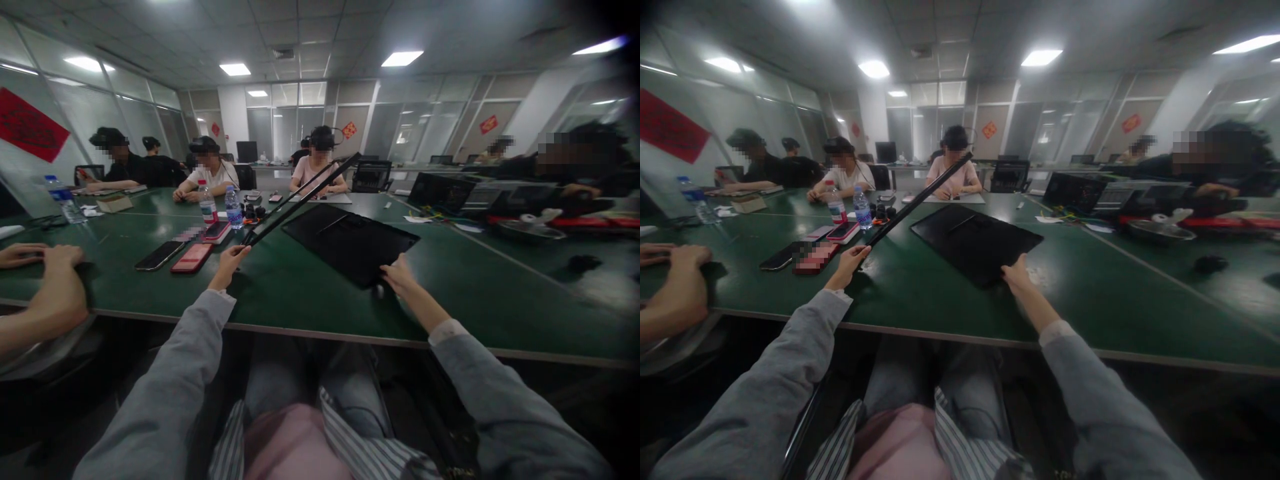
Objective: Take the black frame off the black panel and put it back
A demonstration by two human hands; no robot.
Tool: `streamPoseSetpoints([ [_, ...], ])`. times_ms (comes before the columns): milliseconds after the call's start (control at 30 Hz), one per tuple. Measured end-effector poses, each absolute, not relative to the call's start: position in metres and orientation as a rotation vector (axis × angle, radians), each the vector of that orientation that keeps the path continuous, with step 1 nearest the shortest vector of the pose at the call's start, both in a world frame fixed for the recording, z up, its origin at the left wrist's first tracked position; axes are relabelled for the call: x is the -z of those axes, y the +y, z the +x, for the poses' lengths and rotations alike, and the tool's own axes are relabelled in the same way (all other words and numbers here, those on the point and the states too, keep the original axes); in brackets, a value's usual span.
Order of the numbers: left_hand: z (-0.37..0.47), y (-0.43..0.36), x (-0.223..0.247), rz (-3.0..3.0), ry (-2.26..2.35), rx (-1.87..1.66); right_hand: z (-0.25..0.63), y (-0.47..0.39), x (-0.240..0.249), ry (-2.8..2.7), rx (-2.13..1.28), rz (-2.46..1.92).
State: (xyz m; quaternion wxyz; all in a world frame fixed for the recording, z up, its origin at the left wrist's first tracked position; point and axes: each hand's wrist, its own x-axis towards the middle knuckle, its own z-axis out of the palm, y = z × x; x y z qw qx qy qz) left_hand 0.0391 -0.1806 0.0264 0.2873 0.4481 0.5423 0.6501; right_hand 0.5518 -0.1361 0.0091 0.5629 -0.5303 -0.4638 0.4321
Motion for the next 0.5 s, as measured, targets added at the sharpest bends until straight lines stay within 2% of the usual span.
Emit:
streamPoseSetpoints([
  [133, 0.04, -0.18, -0.026, 1.191, 1.469, -1.782, 0.564, -0.111, -0.014, -1.175, -1.102, -1.364],
  [267, 0.037, -0.179, -0.024, 1.263, 1.538, -1.821, 0.57, -0.083, -0.026, -1.127, -0.65, -1.522],
  [333, 0.036, -0.179, -0.024, 1.345, 1.59, -1.816, 0.566, -0.076, -0.037, -1.041, -0.561, -1.47],
  [500, 0.043, -0.183, -0.026, 1.633, 1.817, -1.678, 0.552, -0.082, -0.072, -0.935, -1.068, -1.154],
])
